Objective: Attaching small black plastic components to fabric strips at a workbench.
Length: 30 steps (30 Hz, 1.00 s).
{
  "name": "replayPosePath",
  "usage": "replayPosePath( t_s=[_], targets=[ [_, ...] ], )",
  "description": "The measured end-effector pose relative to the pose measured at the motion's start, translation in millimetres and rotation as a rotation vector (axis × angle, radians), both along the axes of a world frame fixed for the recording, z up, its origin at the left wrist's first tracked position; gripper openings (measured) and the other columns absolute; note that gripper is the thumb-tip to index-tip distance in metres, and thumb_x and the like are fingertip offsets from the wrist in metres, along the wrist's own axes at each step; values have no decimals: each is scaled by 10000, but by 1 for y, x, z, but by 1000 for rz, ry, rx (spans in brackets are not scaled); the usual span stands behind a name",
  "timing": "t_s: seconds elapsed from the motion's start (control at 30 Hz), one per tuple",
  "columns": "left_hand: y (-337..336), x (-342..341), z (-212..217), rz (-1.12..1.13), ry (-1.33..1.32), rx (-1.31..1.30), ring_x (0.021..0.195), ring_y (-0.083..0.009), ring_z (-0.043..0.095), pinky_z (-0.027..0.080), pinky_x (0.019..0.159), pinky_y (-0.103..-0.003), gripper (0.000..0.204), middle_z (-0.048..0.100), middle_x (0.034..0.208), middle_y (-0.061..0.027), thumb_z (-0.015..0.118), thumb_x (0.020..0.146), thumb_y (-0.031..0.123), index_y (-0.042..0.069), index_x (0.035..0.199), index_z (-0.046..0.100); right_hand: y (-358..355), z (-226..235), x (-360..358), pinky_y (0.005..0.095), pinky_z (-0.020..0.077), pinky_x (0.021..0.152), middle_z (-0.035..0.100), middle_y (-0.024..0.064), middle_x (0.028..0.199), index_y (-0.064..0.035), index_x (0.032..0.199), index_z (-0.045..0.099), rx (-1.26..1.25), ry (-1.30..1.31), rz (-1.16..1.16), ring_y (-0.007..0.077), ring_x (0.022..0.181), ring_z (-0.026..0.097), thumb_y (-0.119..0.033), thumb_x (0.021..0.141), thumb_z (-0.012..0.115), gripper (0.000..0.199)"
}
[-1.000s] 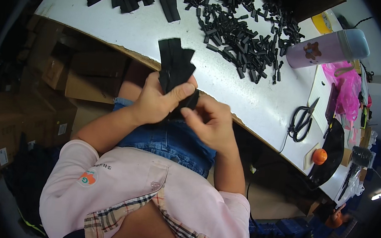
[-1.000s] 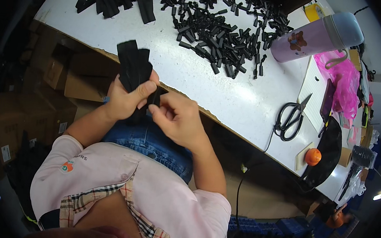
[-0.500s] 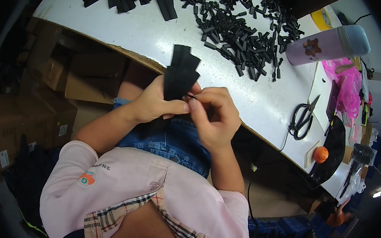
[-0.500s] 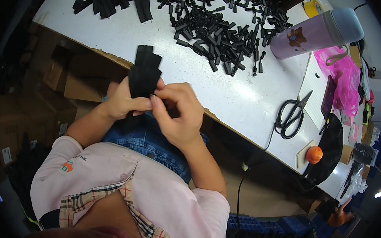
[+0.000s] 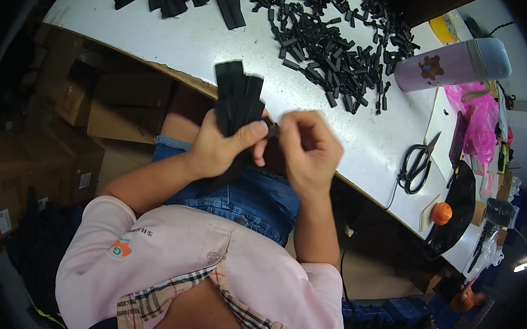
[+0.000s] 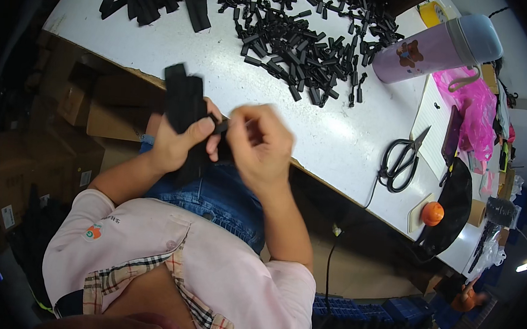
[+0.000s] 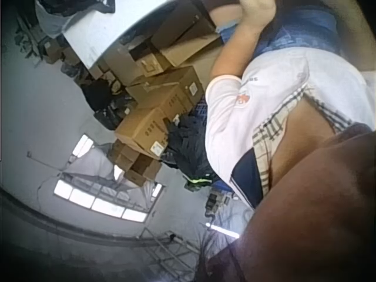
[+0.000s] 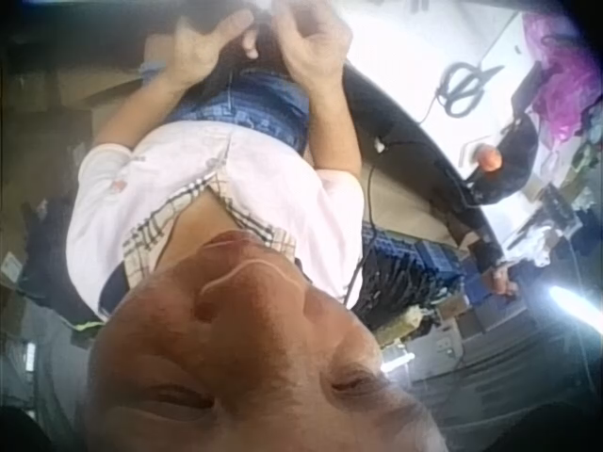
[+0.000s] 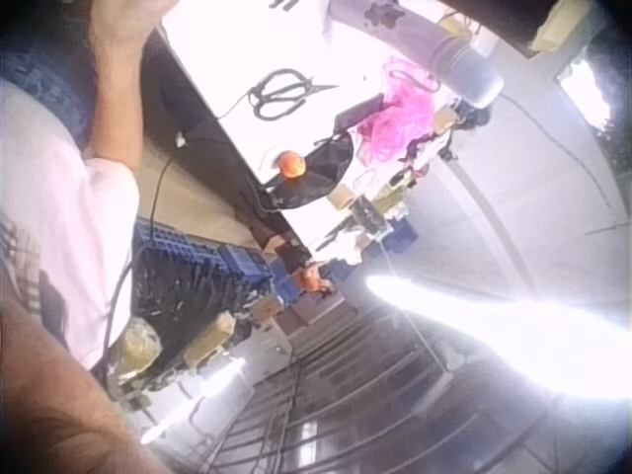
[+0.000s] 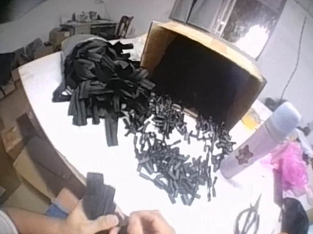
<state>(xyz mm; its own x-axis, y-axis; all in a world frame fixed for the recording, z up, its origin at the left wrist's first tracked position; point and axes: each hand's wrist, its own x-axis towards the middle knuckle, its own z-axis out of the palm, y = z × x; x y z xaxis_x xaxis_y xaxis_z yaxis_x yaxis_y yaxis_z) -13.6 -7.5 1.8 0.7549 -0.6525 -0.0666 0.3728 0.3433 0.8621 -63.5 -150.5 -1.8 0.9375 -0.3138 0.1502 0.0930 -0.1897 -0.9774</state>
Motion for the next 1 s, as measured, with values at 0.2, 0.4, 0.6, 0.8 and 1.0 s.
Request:
replayPosePath(
  t_s=[0.2,0.4,0.6,0.8,1.0],
  targets=[
    [-5,5,0,-123,311,-43,573,-128,516,486,512,-258,194,508,723,-78,521,824,148,-13,925,485,-37,4,34,323,427,534,512,72,780,-50,767,561,-1190,-75,-413,238,672,495,-83,672,605,111],
    [-7,4,-4,-60,175,32,515,-98,451,408,431,-223,205,501,728,-57,520,822,164,-2,937,490,-33,6,12,306,429,550,520,65,763,-62,757,563,-1009,11,-322,224,682,503,-83,680,607,91],
    [-6,6,-4,-70,149,58,580,-104,452,399,446,-222,205,491,819,-65,522,806,123,19,972,461,-44,3,1,296,436,615,544,85,874,-58,846,585,-953,-215,-263,229,749,513,-39,662,617,188],
    [-5,3,-4,-73,111,132,598,-97,462,391,477,-212,184,503,799,-50,534,805,132,23,944,483,-41,1,-2,322,440,639,538,107,883,-7,885,574,-1061,-202,-151,247,757,506,3,643,607,244],
    [-11,-2,-2,-12,-5,86,642,-87,517,422,584,-212,206,535,764,-33,576,796,136,13,948,512,-41,1,-3,312,451,595,534,124,828,-2,870,581,-1027,-109,-247,249,701,512,32,635,602,238]
  ],
)
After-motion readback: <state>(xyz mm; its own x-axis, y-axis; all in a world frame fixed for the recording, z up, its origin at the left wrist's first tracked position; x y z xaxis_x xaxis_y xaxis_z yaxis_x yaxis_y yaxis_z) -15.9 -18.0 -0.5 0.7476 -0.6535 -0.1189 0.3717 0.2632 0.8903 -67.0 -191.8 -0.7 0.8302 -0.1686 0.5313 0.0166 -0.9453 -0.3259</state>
